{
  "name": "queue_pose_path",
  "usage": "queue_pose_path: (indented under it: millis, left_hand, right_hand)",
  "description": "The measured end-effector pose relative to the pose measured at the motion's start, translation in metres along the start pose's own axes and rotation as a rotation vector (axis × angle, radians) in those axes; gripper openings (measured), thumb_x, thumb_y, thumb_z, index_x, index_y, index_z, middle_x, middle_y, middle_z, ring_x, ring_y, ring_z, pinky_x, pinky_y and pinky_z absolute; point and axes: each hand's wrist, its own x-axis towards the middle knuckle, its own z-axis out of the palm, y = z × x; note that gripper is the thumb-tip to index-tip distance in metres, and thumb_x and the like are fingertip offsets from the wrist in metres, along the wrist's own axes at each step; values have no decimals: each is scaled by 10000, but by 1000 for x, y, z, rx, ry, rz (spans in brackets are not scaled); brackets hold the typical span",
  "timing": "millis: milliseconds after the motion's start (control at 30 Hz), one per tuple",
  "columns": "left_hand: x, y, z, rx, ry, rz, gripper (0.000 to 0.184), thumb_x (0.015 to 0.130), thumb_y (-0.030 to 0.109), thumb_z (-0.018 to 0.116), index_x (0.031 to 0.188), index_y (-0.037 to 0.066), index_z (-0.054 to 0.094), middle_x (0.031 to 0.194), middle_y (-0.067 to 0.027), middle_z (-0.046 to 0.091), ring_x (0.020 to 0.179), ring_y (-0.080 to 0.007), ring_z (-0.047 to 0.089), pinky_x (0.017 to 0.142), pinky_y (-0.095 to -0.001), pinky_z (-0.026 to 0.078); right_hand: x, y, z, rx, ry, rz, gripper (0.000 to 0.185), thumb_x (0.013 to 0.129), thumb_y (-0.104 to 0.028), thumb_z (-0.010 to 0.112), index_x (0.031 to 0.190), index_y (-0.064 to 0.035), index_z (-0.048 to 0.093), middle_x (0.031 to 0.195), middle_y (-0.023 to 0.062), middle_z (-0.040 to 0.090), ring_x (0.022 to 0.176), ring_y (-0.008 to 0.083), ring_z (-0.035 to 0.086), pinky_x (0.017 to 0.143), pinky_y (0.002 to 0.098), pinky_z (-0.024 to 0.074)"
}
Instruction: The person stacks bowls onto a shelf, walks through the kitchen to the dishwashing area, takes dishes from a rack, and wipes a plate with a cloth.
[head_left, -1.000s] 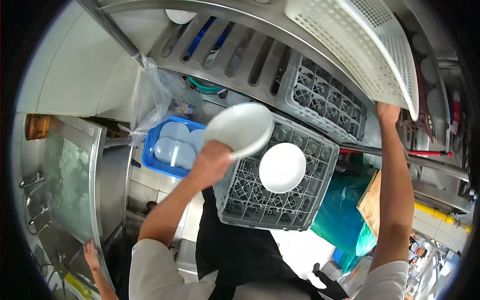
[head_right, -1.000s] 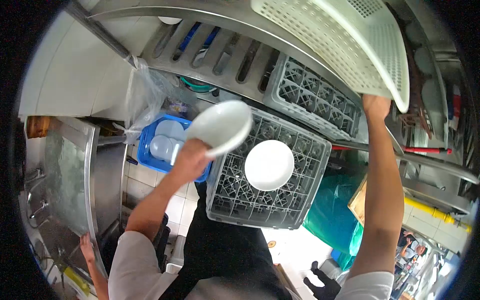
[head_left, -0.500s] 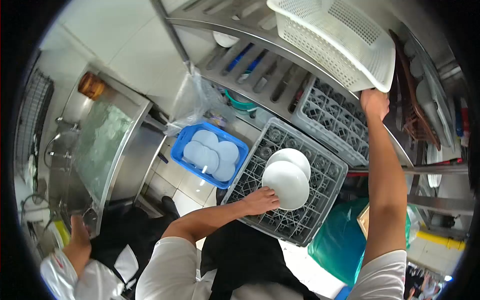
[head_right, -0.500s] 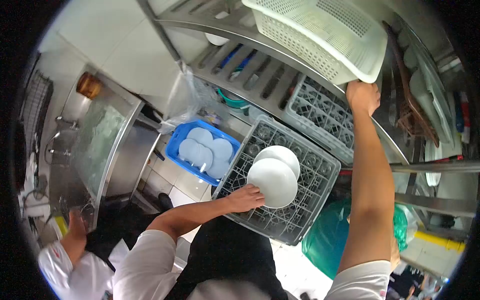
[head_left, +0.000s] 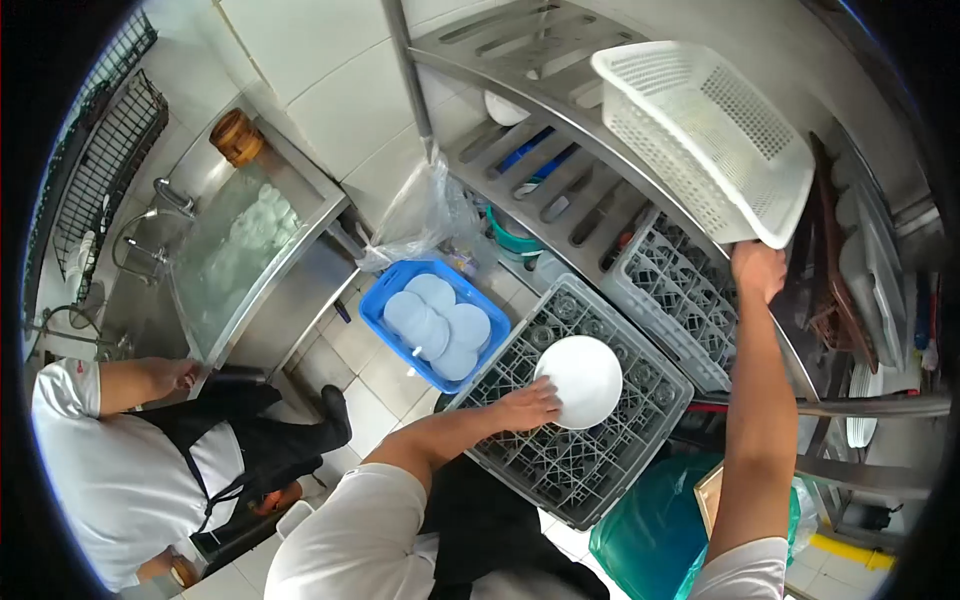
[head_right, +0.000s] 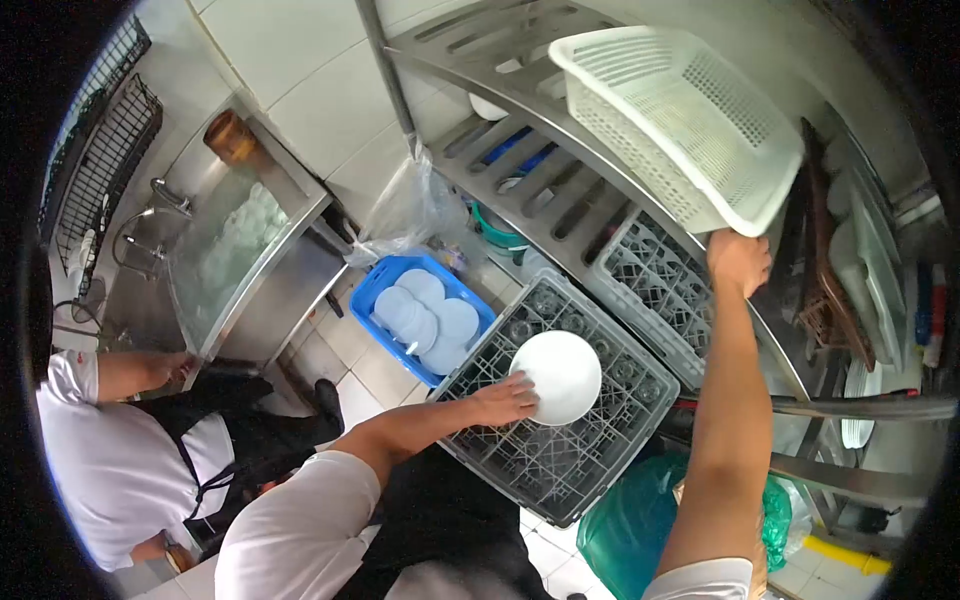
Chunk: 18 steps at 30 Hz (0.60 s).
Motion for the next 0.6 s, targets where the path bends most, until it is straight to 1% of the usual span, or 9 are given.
queue_pose_path:
  millis: [33, 67, 133, 167, 267, 333, 467, 533, 600]
  left_hand:
    - [0, -3, 8, -32, 2, -11, 190, 792, 182, 585, 971, 131, 622, 1108, -19, 563, 1164, -242, 484, 1073, -479, 284]
    - [-3, -2, 11, -43, 125, -18, 231, 802, 181, 579, 1018, 112, 623, 1183, -39, 547, 1211, -263, 456, 1075, -503, 278]
    - [-2, -3, -3, -35, -110, -29, 330, 809, 200, 590, 1123, 100, 598, 1281, -92, 496, 1263, -296, 408, 1080, -531, 259]
    - [-3, -2, -10, -69, -108, -45, 378, 810, 213, 598, 1169, 98, 575, 1317, -119, 462, 1280, -311, 385, 1084, -539, 242]
    - [-15, -1, -26, -191, -25, -112, 462, 805, 242, 624, 1230, 84, 535, 1357, -168, 407, 1298, -336, 348, 1087, -548, 213]
    - [-29, -4, -46, -359, 71, -271, 443, 802, 213, 623, 1209, 64, 532, 1343, -175, 412, 1292, -349, 345, 1073, -532, 228]
    - [-88, -29, -72, -353, 51, -396, 497, 786, 199, 639, 1248, 71, 506, 1324, -166, 419, 1246, -343, 377, 1050, -489, 282]
    - [-125, -40, -91, -349, 6, -520, 417, 796, 181, 619, 1189, 69, 535, 1328, -176, 421, 1220, -344, 410, 1023, -447, 328]
    - [-166, -46, -105, -325, 12, -678, 421, 790, 159, 613, 1193, 69, 529, 1309, -184, 437, 1194, -350, 439, 993, -424, 373]
  right_hand:
    - [-7, -7, -17, -14, -70, -2, 523, 866, -364, 405, 1232, -6, 513, 1279, 188, 493, 1199, 392, 440, 1000, 475, 355]
    - [1, -1, -7, 38, -43, 16, 530, 853, -356, 430, 1210, 27, 513, 1232, 218, 518, 1168, 411, 469, 973, 474, 396]
    - [7, 6, 4, -29, -14, 24, 522, 847, -340, 449, 1181, 53, 528, 1208, 239, 539, 1141, 405, 509, 965, 455, 412]
    - [14, 7, 6, -2, -57, 101, 536, 834, -392, 463, 1196, -8, 553, 1236, 226, 544, 1168, 389, 501, 957, 463, 413]
    - [15, 10, 7, -109, -45, 43, 527, 857, -415, 448, 1177, -15, 573, 1207, 238, 559, 1127, 398, 529, 941, 442, 430]
    - [14, 10, 7, -109, -34, 55, 537, 858, -427, 444, 1181, -19, 573, 1202, 238, 562, 1125, 399, 530, 940, 445, 429]
    - [16, 16, 11, -109, 1, 55, 547, 857, -453, 443, 1181, -33, 577, 1184, 235, 573, 1119, 401, 531, 932, 454, 429]
    - [15, 17, 15, -100, 13, 51, 538, 857, -445, 446, 1174, -32, 580, 1175, 232, 578, 1102, 405, 540, 925, 461, 430]
    - [12, 13, 9, -103, 56, 14, 621, 855, -489, 406, 1218, -4, 542, 1198, 224, 570, 1121, 391, 532, 937, 454, 423]
